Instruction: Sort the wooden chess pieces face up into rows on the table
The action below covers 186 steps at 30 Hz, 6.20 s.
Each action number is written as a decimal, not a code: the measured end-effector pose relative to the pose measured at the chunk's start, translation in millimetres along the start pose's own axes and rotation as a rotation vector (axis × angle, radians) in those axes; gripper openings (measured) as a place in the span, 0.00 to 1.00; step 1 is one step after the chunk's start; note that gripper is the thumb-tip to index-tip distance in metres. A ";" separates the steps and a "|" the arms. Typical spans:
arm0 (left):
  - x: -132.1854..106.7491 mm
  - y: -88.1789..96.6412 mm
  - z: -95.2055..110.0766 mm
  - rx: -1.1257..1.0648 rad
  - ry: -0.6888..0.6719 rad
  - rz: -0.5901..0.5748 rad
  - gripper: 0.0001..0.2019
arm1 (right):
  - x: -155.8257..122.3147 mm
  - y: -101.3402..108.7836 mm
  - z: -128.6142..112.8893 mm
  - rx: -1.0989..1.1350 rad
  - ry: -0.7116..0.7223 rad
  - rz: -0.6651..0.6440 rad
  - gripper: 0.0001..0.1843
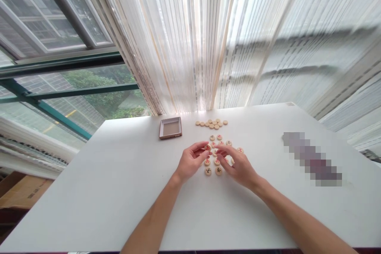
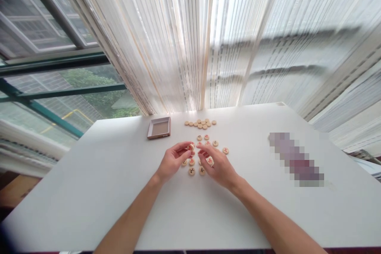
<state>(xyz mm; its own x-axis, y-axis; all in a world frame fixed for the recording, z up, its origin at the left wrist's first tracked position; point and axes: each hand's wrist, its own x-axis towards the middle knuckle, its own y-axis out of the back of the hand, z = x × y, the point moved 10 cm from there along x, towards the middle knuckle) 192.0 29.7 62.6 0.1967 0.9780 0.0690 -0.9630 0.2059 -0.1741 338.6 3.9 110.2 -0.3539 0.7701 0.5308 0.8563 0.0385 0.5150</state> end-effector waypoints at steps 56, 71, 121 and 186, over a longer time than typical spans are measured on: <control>-5.4 -16.7 0.8 0.086 0.021 -0.107 0.17 | -2.9 -2.7 -4.7 0.048 0.010 0.011 0.11; -12.4 -27.8 14.1 0.308 -0.089 -0.102 0.15 | -2.0 6.8 8.4 0.060 -0.178 0.097 0.06; -4.8 4.8 28.7 0.377 -0.185 0.081 0.11 | 10.1 67.0 75.1 0.344 -0.454 0.153 0.20; -5.7 13.1 34.2 0.450 -0.249 0.145 0.11 | -52.5 60.3 100.8 -0.122 -0.645 -0.182 0.16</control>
<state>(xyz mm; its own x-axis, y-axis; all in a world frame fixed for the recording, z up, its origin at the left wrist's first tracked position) 172.0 25.8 93.5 0.0586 0.9471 0.3156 -0.9717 -0.0184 0.2354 446.7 29.9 45.5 -0.1606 0.9852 -0.0594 0.7426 0.1603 0.6503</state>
